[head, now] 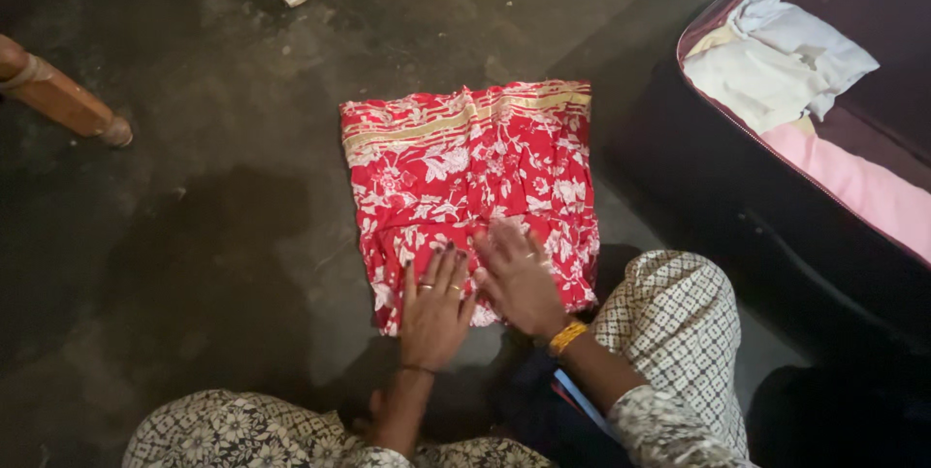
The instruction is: The person folds clothes by hand and places them into an open suitcase.
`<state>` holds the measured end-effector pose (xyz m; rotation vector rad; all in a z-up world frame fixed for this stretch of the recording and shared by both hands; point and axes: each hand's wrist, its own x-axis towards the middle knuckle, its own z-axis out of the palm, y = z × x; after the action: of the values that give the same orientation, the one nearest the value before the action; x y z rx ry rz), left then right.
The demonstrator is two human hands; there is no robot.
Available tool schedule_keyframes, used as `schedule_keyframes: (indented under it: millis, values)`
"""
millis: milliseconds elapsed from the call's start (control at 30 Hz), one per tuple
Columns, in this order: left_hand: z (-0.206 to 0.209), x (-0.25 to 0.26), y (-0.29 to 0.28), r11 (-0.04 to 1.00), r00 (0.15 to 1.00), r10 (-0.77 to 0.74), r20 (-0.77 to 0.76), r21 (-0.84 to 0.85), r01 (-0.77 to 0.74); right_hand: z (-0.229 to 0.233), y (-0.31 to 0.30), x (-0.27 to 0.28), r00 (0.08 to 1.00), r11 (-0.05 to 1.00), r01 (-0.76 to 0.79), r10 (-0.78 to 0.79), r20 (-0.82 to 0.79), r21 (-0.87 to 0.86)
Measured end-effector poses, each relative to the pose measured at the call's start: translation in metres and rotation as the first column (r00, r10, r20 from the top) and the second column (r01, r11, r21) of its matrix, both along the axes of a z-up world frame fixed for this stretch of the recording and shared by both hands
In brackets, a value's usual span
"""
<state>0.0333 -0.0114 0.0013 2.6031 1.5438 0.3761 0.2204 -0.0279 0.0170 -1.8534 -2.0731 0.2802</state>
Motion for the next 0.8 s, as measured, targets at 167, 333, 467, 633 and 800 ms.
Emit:
schedule_keyframes:
  millis: [167, 333, 467, 633, 800]
  values:
    - [0.001, -0.005, 0.006, 0.999, 1.000, -0.003, -0.019, -0.048, 0.002, -0.024, 0.009, 0.017, 0.975, 0.976, -0.054, 0.097, 0.201, -0.209]
    - [-0.012, -0.029, 0.009, 0.928, 0.934, 0.358, -0.005, -0.108, -0.356, -0.033, 0.017, 0.056, 0.931, 0.886, 0.366, -0.349, 0.111, -0.285]
    - [-0.009, -0.032, 0.003, 0.923, 0.901, 0.377, 0.216, -0.003, -0.385, -0.013, 0.009, 0.054, 0.912, 0.902, 0.410, -0.407, 0.054, -0.131]
    - [0.019, -0.011, -0.003, 0.966, 0.990, -0.141, -0.030, -0.221, 0.131, 0.027, -0.005, 0.017, 0.961, 0.883, -0.137, 0.228, 0.156, -0.449]
    - [0.034, -0.012, -0.001, 0.955, 0.989, -0.128, -0.070, -0.277, 0.104, 0.049, -0.003, 0.023, 0.955, 0.861, -0.149, 0.253, 0.156, -0.486]
